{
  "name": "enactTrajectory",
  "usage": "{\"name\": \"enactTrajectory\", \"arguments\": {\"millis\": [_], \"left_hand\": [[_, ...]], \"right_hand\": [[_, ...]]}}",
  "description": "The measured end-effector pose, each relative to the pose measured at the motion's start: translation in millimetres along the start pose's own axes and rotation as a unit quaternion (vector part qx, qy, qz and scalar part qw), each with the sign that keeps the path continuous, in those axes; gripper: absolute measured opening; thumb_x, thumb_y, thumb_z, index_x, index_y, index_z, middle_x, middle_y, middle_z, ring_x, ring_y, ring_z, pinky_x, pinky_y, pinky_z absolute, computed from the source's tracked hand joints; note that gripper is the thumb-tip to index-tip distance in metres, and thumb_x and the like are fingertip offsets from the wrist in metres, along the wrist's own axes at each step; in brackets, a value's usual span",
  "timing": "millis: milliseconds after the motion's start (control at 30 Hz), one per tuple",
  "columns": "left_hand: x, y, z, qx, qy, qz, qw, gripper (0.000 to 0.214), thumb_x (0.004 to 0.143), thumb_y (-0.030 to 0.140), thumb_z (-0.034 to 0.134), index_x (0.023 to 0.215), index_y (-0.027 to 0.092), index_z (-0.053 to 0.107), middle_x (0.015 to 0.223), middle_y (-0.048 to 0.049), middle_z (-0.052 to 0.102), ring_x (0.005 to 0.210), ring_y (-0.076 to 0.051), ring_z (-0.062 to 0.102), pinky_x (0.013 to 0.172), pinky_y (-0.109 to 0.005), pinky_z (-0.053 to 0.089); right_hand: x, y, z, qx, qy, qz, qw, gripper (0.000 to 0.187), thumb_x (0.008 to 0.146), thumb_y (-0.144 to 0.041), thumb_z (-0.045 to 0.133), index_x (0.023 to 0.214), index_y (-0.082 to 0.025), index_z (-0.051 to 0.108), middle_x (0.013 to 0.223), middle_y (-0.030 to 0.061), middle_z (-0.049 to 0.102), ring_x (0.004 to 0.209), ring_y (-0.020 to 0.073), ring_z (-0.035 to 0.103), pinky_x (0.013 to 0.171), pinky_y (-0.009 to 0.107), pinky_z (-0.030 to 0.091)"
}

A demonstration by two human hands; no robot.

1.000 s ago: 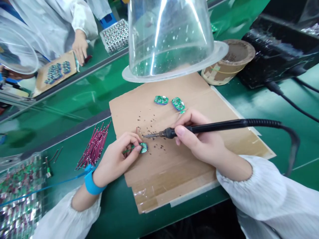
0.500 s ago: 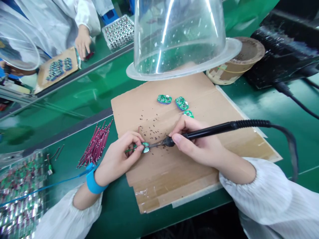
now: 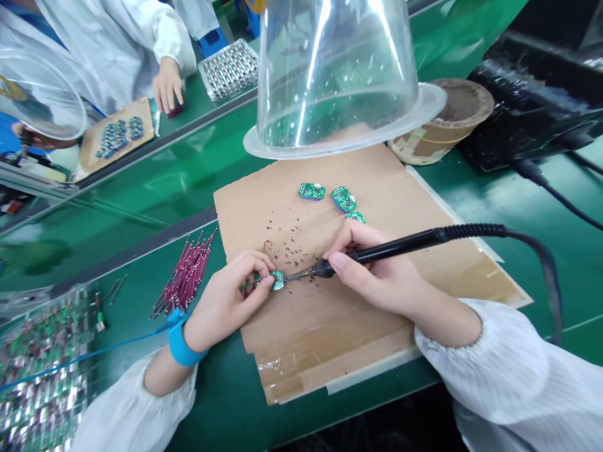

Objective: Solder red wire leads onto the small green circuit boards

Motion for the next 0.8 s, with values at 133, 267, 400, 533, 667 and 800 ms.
{"name": "enactTrajectory", "arguments": {"millis": [133,267,400,533,667,800], "left_hand": [[0.2,0.4,-0.3,-0.002,0.002,0.002,1.000,0.006,0.097,0.016,0.057,0.093,0.020,0.054,0.107,-0.0028,0.064,0.090,-0.015,0.061,0.073,-0.027,0.049],[0.7,0.4,-0.3,-0.004,0.004,0.001,1.000,0.007,0.097,0.015,0.056,0.093,0.020,0.054,0.106,-0.0021,0.063,0.092,-0.015,0.061,0.074,-0.027,0.049],[0.5,0.7,-0.3,-0.003,0.005,0.000,1.000,0.007,0.097,0.015,0.057,0.093,0.020,0.054,0.107,-0.0015,0.064,0.092,-0.014,0.061,0.077,-0.028,0.049],[1.0,0.2,0.3,-0.002,0.003,-0.003,1.000,0.007,0.097,0.016,0.056,0.093,0.020,0.054,0.107,-0.0017,0.064,0.090,-0.014,0.062,0.076,-0.028,0.049],[1.2,0.0,0.3,0.001,0.005,-0.004,1.000,0.006,0.097,0.017,0.057,0.093,0.021,0.054,0.106,-0.0015,0.063,0.089,-0.014,0.061,0.074,-0.027,0.048],[0.3,0.3,0.4,-0.001,0.007,-0.007,1.000,0.007,0.097,0.016,0.057,0.092,0.021,0.054,0.105,-0.0007,0.064,0.087,-0.013,0.061,0.072,-0.027,0.048]], "right_hand": [[0.2,-1.0,0.6,-0.003,0.000,-0.007,1.000,0.013,0.099,-0.032,0.061,0.090,-0.022,0.060,0.072,-0.0027,0.056,0.063,0.0116,0.052,0.059,0.028,0.041],[0.8,-2.4,3.2,-0.013,-0.012,-0.008,1.000,0.013,0.099,-0.031,0.061,0.090,-0.022,0.060,0.072,-0.0025,0.056,0.062,0.0116,0.051,0.058,0.028,0.041],[2.5,-4.9,4.4,-0.024,-0.014,-0.010,1.000,0.015,0.099,-0.033,0.061,0.089,-0.021,0.060,0.070,-0.0021,0.056,0.061,0.0123,0.051,0.057,0.028,0.040],[3.8,-6.6,3.7,-0.028,-0.009,-0.006,1.000,0.017,0.099,-0.034,0.059,0.087,-0.022,0.059,0.069,-0.0017,0.057,0.059,0.0132,0.051,0.056,0.029,0.041],[3.5,-7.4,3.9,-0.039,-0.017,-0.002,0.999,0.015,0.098,-0.033,0.060,0.088,-0.023,0.059,0.070,-0.0018,0.056,0.059,0.0128,0.052,0.055,0.028,0.042],[3.5,-8.3,5.4,-0.029,-0.028,-0.006,0.999,0.011,0.098,-0.031,0.061,0.091,-0.023,0.059,0.073,-0.0014,0.058,0.059,0.0120,0.053,0.053,0.027,0.042]]}}
Point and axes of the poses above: each hand's wrist, its own x-axis towards the middle knuckle, its own z-axis out of the palm, y = z × x, the point moved 6 cm from there along x, towards the middle knuckle
